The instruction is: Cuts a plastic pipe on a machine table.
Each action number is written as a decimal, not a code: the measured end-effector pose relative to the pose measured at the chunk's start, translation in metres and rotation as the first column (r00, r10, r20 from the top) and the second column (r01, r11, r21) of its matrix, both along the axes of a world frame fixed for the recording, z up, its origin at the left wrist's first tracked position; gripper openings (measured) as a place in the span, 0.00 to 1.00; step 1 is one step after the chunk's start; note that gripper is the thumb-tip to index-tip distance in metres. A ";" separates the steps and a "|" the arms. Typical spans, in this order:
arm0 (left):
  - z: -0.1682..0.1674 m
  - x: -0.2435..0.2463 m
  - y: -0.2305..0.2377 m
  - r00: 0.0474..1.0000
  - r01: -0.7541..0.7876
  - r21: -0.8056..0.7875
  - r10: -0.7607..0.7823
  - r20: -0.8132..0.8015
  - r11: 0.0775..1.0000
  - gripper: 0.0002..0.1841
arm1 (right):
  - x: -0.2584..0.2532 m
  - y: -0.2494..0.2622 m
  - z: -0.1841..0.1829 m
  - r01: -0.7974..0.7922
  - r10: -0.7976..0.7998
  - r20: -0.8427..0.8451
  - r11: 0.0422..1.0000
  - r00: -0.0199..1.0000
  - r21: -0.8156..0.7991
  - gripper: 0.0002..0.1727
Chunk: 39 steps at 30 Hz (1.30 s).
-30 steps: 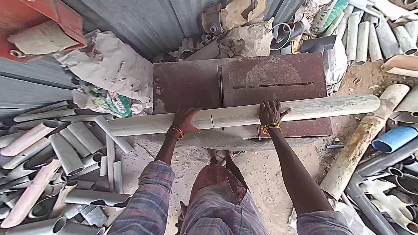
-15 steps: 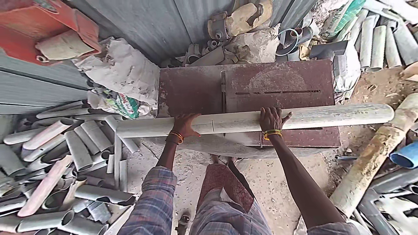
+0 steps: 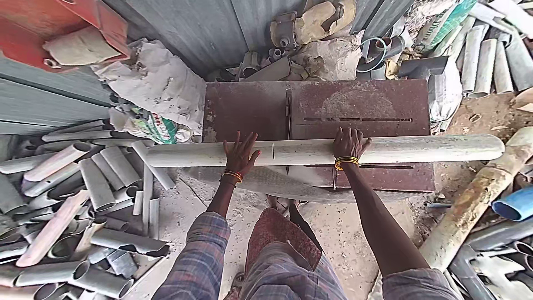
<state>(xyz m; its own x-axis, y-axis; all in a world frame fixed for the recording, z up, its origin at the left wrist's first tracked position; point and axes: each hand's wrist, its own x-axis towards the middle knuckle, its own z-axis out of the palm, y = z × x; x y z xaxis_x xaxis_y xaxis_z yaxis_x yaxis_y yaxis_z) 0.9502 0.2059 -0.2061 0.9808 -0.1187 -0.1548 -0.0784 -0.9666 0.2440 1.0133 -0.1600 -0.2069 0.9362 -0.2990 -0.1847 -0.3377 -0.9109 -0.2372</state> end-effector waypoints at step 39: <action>-0.003 0.043 -0.014 0.981 -0.124 0.047 0.129 -0.144 0.991 0.39 | -0.023 0.005 -0.004 -0.133 0.132 -0.007 0.990 0.991 -0.051 0.34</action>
